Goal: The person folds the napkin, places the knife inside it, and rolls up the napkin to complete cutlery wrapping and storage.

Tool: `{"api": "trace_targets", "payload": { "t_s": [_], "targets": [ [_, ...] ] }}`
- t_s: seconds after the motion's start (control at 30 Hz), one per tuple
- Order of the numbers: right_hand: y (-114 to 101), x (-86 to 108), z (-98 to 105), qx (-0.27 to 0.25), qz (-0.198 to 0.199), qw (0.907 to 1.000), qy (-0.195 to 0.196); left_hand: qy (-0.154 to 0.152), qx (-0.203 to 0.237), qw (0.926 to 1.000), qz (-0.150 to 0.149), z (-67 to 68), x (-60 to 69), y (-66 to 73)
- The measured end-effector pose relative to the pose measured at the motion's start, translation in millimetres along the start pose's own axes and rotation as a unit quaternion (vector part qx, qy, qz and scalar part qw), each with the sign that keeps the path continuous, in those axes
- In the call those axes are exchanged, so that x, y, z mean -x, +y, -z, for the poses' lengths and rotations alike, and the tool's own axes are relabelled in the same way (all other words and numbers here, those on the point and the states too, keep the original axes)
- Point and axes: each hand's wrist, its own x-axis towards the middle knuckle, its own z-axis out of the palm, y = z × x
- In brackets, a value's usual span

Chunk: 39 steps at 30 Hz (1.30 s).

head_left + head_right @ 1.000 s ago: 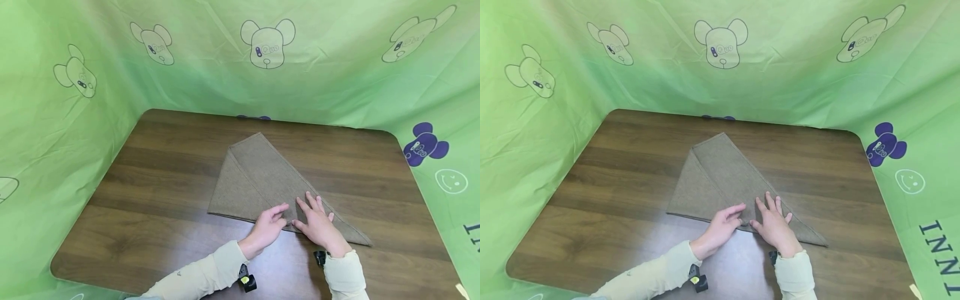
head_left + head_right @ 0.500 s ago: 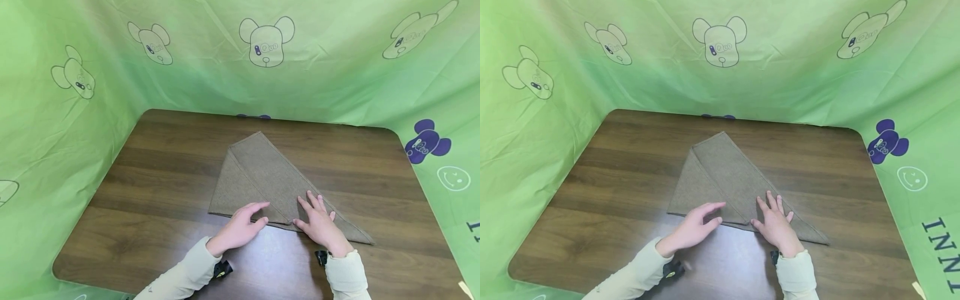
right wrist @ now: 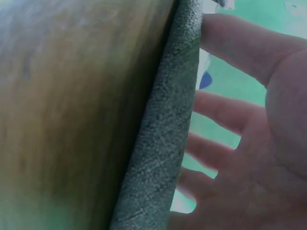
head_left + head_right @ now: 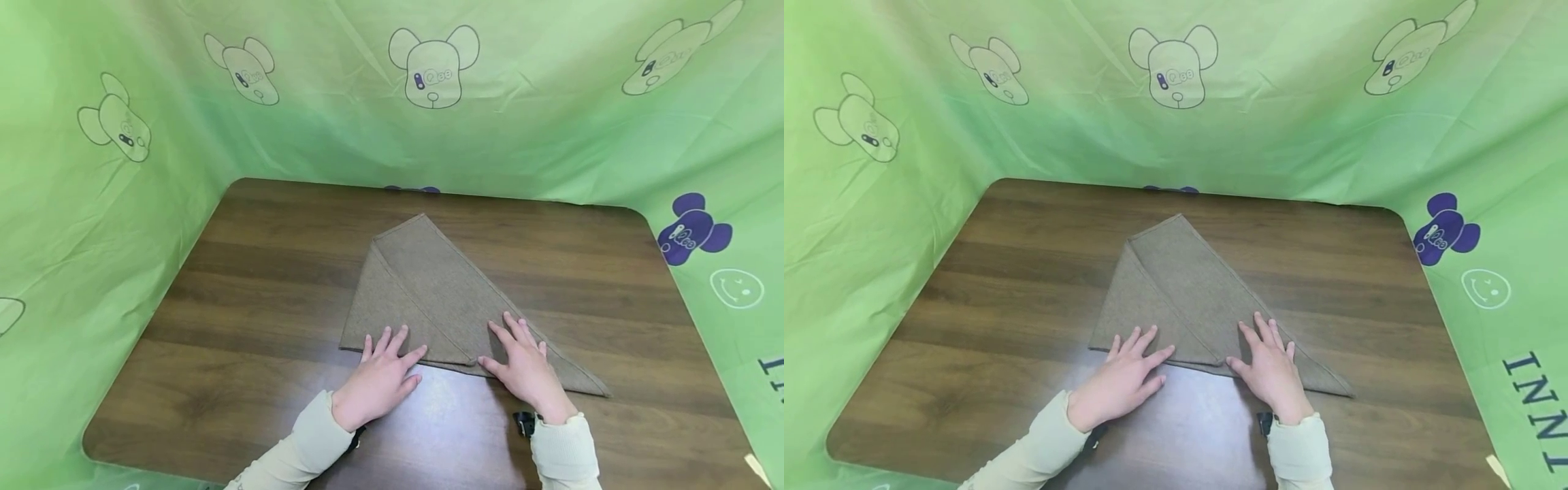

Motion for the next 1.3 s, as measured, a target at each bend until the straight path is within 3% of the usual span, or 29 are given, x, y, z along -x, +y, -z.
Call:
{"api": "trace_targets", "payload": {
  "t_s": [0.13,0.23,0.4,0.6,0.73,0.87,0.93,1.0,1.07,1.17,1.23,1.3],
  "targets": [
    [6.1,2.8,2.5,-0.011,0.005,0.9994,0.033,-0.011,-0.022,0.9997,-0.007,-1.3,1.5,0.8],
    [15.6,7.1,6.7,-0.023,0.003,0.9965,0.080,-0.012,-0.027,0.9995,-0.012,-2.1,3.0,-0.2],
    [34.6,19.2,18.6,-0.052,-0.033,0.9794,0.193,-0.023,-0.033,0.9990,-0.017,-2.9,4.3,-1.5],
    [59.9,40.4,30.1,-0.110,-0.173,0.9345,0.291,-0.041,-0.038,0.9983,-0.017,-2.1,5.4,-0.6],
    [74.0,55.0,29.5,-0.150,-0.263,0.9013,0.310,-0.046,-0.039,0.9980,-0.018,-2.0,6.3,-1.9],
    [80.2,63.7,27.2,-0.212,-0.338,0.8608,0.316,-0.048,-0.037,0.9980,-0.018,-1.7,7.0,-3.6],
    [80.4,65.2,27.1,-0.276,-0.361,0.8298,0.324,-0.048,-0.036,0.9980,-0.018,-1.5,7.4,-3.9],
    [80.0,66.1,27.8,-0.369,-0.361,0.7876,0.336,-0.048,-0.032,0.9982,-0.017,-1.7,7.7,-4.2],
    [79.6,66.3,29.4,-0.470,-0.353,0.7312,0.345,-0.048,-0.027,0.9983,-0.017,-1.8,8.0,-4.1],
    [82.2,66.9,32.3,-0.601,-0.335,0.6385,0.344,-0.050,-0.020,0.9984,-0.016,-1.6,8.3,-3.8],
    [85.2,68.2,33.9,-0.656,-0.333,0.5875,0.338,-0.052,-0.018,0.9984,-0.017,-1.2,8.3,-3.4],
    [89.1,69.6,35.0,-0.695,-0.335,0.5453,0.327,-0.052,-0.017,0.9984,-0.017,-0.8,8.1,-3.1]
  ]
}}
